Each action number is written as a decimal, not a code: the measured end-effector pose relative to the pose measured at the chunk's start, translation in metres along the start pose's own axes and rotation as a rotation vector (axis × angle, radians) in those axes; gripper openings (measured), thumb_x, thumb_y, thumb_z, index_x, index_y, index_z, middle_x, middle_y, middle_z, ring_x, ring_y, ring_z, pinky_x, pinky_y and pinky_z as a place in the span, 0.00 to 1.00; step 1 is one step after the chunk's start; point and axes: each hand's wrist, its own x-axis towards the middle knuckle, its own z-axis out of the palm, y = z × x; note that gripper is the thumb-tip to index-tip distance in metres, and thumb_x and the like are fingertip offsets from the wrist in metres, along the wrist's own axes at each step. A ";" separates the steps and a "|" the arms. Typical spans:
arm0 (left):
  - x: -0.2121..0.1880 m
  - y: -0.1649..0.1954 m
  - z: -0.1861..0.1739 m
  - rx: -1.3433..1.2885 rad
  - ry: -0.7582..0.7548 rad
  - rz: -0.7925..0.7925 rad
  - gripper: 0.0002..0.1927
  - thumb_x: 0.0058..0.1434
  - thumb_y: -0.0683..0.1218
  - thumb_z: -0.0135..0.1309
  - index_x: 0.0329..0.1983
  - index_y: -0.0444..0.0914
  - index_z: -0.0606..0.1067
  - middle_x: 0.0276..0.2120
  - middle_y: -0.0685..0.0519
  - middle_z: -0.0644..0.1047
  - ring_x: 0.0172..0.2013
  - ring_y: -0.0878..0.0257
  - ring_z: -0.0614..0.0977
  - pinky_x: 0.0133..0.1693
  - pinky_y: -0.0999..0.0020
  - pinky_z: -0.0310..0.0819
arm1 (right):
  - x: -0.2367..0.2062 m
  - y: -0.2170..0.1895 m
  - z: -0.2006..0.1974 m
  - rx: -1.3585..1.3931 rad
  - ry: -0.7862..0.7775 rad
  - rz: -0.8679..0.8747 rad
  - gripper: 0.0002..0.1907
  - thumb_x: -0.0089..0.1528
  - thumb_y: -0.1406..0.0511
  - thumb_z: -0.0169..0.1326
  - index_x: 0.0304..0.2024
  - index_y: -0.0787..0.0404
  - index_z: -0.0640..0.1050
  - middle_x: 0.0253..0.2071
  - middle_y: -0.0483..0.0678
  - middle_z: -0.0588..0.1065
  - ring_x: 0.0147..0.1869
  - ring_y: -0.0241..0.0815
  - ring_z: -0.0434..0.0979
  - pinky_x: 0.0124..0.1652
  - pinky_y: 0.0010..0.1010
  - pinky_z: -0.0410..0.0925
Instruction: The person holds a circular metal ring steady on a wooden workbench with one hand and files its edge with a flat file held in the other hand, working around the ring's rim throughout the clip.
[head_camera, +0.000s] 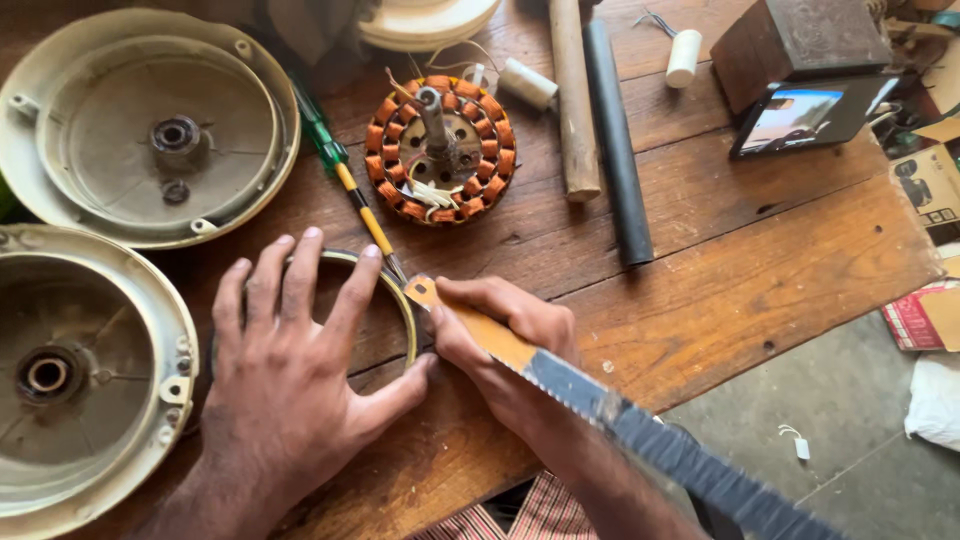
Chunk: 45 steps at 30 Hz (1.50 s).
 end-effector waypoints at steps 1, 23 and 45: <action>0.000 0.000 0.000 0.005 -0.008 -0.002 0.47 0.52 0.71 0.55 0.68 0.39 0.68 0.64 0.34 0.65 0.66 0.39 0.63 0.67 0.39 0.49 | -0.001 0.000 -0.001 0.000 -0.011 0.024 0.16 0.63 0.63 0.62 0.50 0.65 0.82 0.41 0.51 0.85 0.43 0.33 0.86 0.42 0.24 0.77; -0.003 -0.001 -0.002 0.012 0.004 0.005 0.47 0.51 0.71 0.56 0.67 0.39 0.69 0.63 0.34 0.66 0.64 0.38 0.64 0.66 0.39 0.50 | -0.002 -0.004 0.001 -0.005 -0.036 0.025 0.15 0.64 0.64 0.61 0.50 0.64 0.82 0.40 0.50 0.85 0.42 0.32 0.86 0.40 0.24 0.76; -0.005 -0.006 -0.002 -0.007 -0.017 0.001 0.47 0.51 0.72 0.55 0.67 0.39 0.68 0.64 0.31 0.64 0.65 0.38 0.62 0.66 0.38 0.48 | -0.001 -0.009 0.008 -0.142 0.004 0.025 0.14 0.62 0.65 0.60 0.49 0.62 0.82 0.39 0.50 0.85 0.39 0.35 0.88 0.39 0.24 0.77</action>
